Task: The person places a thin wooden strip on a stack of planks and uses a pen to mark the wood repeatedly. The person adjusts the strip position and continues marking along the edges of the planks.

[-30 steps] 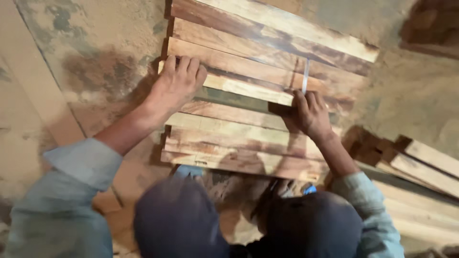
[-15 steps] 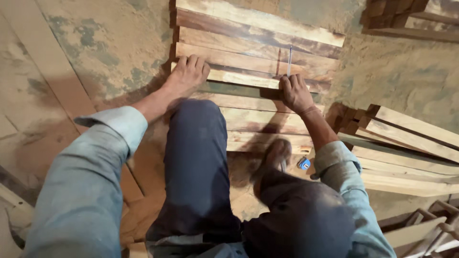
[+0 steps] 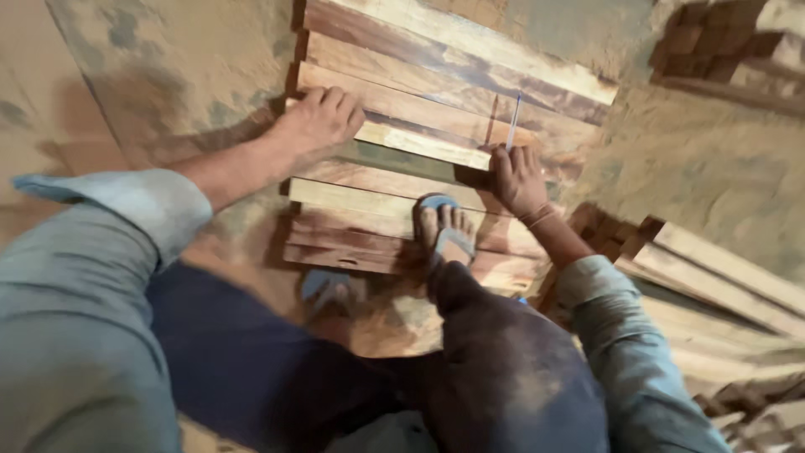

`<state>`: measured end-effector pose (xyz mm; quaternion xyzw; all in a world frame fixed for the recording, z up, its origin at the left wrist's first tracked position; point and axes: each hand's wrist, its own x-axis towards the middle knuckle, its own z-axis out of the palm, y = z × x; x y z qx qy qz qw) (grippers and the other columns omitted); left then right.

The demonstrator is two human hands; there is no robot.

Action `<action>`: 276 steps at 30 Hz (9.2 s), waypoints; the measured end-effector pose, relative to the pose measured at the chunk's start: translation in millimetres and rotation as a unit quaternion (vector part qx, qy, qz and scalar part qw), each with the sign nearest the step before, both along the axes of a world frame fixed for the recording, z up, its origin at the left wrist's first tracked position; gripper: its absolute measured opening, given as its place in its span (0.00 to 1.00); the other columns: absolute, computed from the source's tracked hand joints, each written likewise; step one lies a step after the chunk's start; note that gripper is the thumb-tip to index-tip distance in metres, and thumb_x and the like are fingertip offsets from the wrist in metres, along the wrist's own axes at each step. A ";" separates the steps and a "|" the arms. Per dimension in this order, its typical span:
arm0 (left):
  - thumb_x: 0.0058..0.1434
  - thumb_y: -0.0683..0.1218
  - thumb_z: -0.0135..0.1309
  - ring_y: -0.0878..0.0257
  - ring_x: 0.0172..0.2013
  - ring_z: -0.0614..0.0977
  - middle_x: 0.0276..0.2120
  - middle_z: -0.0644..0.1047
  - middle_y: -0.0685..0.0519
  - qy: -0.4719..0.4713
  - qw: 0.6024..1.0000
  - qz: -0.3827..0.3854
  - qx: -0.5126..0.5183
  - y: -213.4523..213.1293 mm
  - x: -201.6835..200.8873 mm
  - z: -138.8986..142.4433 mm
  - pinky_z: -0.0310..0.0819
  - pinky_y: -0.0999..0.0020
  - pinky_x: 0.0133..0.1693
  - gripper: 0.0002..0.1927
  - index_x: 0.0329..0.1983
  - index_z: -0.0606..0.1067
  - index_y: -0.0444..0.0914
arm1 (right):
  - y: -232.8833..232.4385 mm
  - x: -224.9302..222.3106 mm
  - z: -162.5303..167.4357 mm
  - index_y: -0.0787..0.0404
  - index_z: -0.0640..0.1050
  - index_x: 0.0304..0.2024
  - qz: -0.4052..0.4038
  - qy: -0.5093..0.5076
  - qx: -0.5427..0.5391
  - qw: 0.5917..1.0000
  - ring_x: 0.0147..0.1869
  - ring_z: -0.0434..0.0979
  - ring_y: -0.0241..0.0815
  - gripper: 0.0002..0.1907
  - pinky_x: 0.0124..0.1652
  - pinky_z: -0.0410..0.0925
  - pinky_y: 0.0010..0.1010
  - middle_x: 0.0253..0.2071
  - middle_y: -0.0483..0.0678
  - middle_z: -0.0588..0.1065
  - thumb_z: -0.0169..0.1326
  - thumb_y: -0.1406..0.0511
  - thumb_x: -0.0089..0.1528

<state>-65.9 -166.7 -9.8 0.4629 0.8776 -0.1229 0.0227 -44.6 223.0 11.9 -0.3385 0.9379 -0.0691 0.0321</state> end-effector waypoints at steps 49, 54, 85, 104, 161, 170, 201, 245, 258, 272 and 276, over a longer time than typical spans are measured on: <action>0.57 0.45 0.56 0.57 0.46 0.75 0.44 0.75 0.47 -0.038 0.979 0.197 -0.032 36.3 24.4 -25.3 0.72 0.59 0.49 0.09 0.40 0.74 0.39 | -0.3 -53.6 -17.1 0.56 0.79 0.45 -0.013 -0.312 -0.421 0.852 0.28 0.78 0.36 0.09 0.29 0.70 0.27 0.28 0.48 0.78 0.48 0.63 0.75; 0.59 0.48 0.51 0.57 0.43 0.74 0.39 0.74 0.50 -0.009 0.979 0.203 -0.015 36.0 26.1 -30.5 0.69 0.59 0.50 0.07 0.38 0.73 0.42 | -85.5 -100.9 -22.6 0.68 0.77 0.50 0.068 -0.493 -0.315 0.808 0.30 0.80 0.37 0.11 0.32 0.72 0.30 0.28 0.48 0.78 0.49 0.65 0.72; 0.59 0.46 0.51 0.57 0.43 0.75 0.39 0.74 0.50 -0.024 0.988 0.117 0.102 221.6 8.4 -4.1 0.70 0.63 0.47 0.13 0.46 0.74 0.39 | 223.9 24.9 -32.4 0.62 0.74 0.57 -0.105 -0.015 -0.022 0.994 0.53 0.74 0.53 0.18 0.57 0.67 0.43 0.46 0.52 0.75 0.54 0.69 0.64; 0.59 0.46 0.51 0.54 0.42 0.75 0.41 0.74 0.47 -0.016 0.992 0.085 0.087 263.7 13.3 -11.7 0.71 0.60 0.45 0.16 0.49 0.73 0.36 | 242.4 15.6 -23.9 0.66 0.72 0.59 -0.053 -0.066 -0.061 0.995 0.50 0.72 0.55 0.23 0.54 0.68 0.45 0.43 0.53 0.72 0.57 0.70 0.60; 0.65 0.44 0.49 0.52 0.48 0.75 0.46 0.74 0.48 -0.106 0.981 0.137 0.092 247.9 13.0 -18.8 0.71 0.54 0.50 0.16 0.56 0.72 0.39 | 208.5 -19.2 9.7 0.57 0.77 0.54 0.005 -0.141 -0.012 0.990 0.50 0.78 0.52 0.22 0.51 0.72 0.41 0.43 0.50 0.78 0.61 0.67 0.56; 0.55 0.40 0.58 0.54 0.60 0.74 0.63 0.71 0.45 -0.074 0.970 0.211 0.091 175.7 -59.7 -1.4 0.66 0.51 0.60 0.29 0.62 0.72 0.42 | 166.3 -66.4 -14.8 0.59 0.75 0.60 -0.024 -0.005 -0.072 0.997 0.57 0.77 0.53 0.32 0.58 0.70 0.43 0.49 0.51 0.77 0.61 0.69 0.51; 0.58 0.57 0.63 0.42 0.67 0.65 0.66 0.65 0.37 -0.036 0.898 0.348 0.266 104.7 -15.1 -3.3 0.50 0.37 0.68 0.43 0.73 0.62 0.37 | 114.3 -29.1 -26.7 0.65 0.70 0.62 -0.105 0.041 -0.157 0.981 0.62 0.69 0.61 0.28 0.64 0.58 0.55 0.54 0.58 0.72 0.61 0.60 0.64; 0.56 0.47 0.55 0.60 0.46 0.76 0.41 0.75 0.55 0.090 0.982 0.163 0.007 24.8 -9.4 -9.6 0.73 0.63 0.45 0.13 0.44 0.75 0.41 | 9.2 -12.7 -55.5 0.72 0.67 0.65 0.027 -0.012 -0.098 0.995 0.47 0.69 0.62 0.35 0.48 0.66 0.51 0.43 0.61 0.70 0.61 0.63 0.60; 0.61 0.47 0.52 0.58 0.45 0.75 0.40 0.74 0.53 0.046 0.985 0.168 -0.008 26.1 -13.3 -20.2 0.72 0.62 0.46 0.10 0.44 0.74 0.40 | 3.9 -18.0 -51.5 0.66 0.73 0.62 -0.018 -0.018 -0.113 0.993 0.46 0.70 0.59 0.29 0.46 0.67 0.48 0.42 0.57 0.71 0.63 0.64 0.60; 0.59 0.46 0.52 0.58 0.45 0.75 0.41 0.73 0.51 -0.022 0.983 0.177 -0.050 32.0 -21.5 -16.4 0.71 0.63 0.49 0.14 0.48 0.73 0.39 | 9.4 -29.4 -54.3 0.62 0.75 0.58 -0.048 -0.062 -0.088 0.993 0.48 0.73 0.56 0.28 0.47 0.69 0.44 0.42 0.54 0.73 0.67 0.64 0.56; 0.60 0.44 0.54 0.59 0.44 0.74 0.41 0.73 0.51 -0.050 0.981 0.175 -0.068 31.5 -22.5 -16.2 0.70 0.65 0.45 0.11 0.45 0.73 0.38 | 11.2 -35.1 -54.4 0.65 0.75 0.57 -0.025 -0.059 -0.112 0.992 0.45 0.72 0.56 0.28 0.44 0.68 0.45 0.42 0.56 0.73 0.67 0.64 0.56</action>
